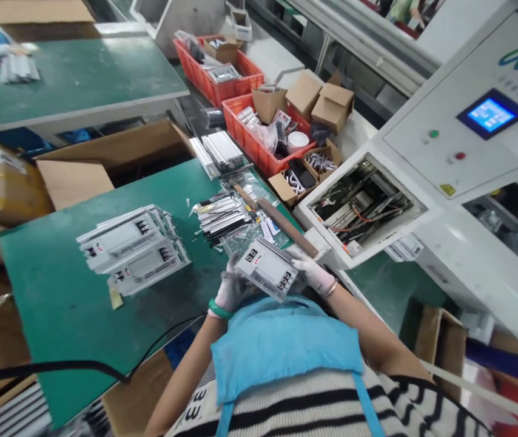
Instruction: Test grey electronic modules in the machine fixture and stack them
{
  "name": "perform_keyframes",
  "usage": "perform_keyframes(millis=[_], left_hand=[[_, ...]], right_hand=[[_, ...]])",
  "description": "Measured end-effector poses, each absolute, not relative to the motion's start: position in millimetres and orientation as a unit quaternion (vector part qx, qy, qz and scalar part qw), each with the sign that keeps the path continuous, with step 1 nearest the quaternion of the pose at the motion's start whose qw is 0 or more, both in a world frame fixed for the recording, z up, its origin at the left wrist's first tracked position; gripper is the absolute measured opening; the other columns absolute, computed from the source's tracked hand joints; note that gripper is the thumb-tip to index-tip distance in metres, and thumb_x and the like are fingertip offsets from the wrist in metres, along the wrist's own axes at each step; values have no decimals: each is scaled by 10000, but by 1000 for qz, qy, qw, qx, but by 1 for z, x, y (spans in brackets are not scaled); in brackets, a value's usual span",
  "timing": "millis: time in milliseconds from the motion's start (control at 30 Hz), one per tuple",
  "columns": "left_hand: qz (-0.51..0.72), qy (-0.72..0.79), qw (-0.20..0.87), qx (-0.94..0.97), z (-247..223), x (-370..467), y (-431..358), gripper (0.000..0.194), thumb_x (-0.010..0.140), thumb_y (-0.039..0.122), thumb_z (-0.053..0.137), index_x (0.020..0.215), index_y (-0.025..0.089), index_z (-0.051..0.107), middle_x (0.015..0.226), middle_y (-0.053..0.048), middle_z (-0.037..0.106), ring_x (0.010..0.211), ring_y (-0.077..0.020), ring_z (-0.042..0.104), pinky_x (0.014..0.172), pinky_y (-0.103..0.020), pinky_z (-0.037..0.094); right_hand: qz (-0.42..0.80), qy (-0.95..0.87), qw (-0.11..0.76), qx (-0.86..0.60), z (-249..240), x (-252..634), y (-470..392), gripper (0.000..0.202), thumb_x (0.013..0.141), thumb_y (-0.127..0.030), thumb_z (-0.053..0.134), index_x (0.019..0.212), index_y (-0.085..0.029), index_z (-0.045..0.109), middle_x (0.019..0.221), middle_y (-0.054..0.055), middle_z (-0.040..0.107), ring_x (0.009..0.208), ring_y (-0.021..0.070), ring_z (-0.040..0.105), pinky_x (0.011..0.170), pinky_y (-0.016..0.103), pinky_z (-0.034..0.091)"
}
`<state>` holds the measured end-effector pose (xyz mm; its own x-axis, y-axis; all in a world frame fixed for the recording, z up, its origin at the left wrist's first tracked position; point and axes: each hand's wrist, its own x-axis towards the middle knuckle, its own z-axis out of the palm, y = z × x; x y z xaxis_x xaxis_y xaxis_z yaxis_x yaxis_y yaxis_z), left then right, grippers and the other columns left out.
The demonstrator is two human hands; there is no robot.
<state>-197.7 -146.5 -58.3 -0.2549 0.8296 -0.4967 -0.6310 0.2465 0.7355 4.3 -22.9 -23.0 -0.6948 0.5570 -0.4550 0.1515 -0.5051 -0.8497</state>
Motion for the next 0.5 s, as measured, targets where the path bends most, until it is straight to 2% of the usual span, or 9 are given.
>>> perform_keyframes(millis=[33, 100, 167, 233, 333, 433, 500], left_hand=[[609, 511, 599, 94, -62, -191, -152, 1001, 576, 905, 574, 1349, 277, 471, 1218, -110, 657, 1071, -314, 637, 855, -439, 549], [617, 531, 574, 91, -67, -178, -162, 948, 526, 815, 716, 1245, 220, 549, 1210, -130, 661, 1134, -329, 614, 932, -446, 528], [637, 553, 532, 66, -71, -169, -170, 880, 519, 689, 814, 1195, 183, 568, 1198, -141, 668, 1180, -337, 594, 992, -461, 501], [663, 553, 504, 23, -75, -167, -181, 803, 560, 638, 817, 1170, 177, 571, 1191, -137, 673, 1197, -338, 590, 1010, -476, 496], [685, 554, 471, -40, -79, -174, -203, 716, 577, 573, 827, 1137, 203, 577, 1144, -99, 695, 1141, -319, 630, 994, -470, 518], [691, 571, 435, -84, -85, -181, -224, 689, 566, 535, 831, 1127, 221, 584, 1079, -70, 716, 1068, -308, 667, 961, -460, 545], [693, 578, 416, -111, -89, -182, -233, 658, 587, 530, 809, 1124, 223, 586, 1059, -67, 724, 1046, -307, 678, 936, -458, 562]], right_hand=[[788, -484, 121, -361, -26, -2, -22, 830, 668, -642, 669, 1364, -202, 568, 1327, 96, 636, 1178, 307, 612, 1013, 469, 483], [787, -502, 98, -346, -30, -14, -18, 834, 704, -647, 643, 1398, -198, 530, 1347, 101, 620, 1192, 295, 604, 995, 450, 495], [771, -552, 51, -313, -31, -26, -12, 790, 754, -636, 626, 1404, -199, 522, 1373, 98, 600, 1237, 274, 576, 1010, 420, 487], [727, -636, -25, -259, -31, -39, 1, 669, 817, -601, 605, 1356, -205, 575, 1364, 81, 609, 1266, 245, 554, 1042, 381, 462], [557, -785, -119, -244, -28, -69, 37, 446, 890, -489, 595, 1241, -223, 668, 1272, 37, 674, 1205, 188, 595, 1045, 293, 443], [356, -865, -116, -334, -27, -112, 87, 337, 914, -370, 596, 1202, -222, 692, 1231, 31, 696, 1164, 175, 612, 1028, 252, 433], [297, -873, -106, -372, -29, -147, 119, 328, 939, -334, 548, 1206, -204, 689, 1247, 61, 684, 1186, 198, 596, 1028, 274, 428]])
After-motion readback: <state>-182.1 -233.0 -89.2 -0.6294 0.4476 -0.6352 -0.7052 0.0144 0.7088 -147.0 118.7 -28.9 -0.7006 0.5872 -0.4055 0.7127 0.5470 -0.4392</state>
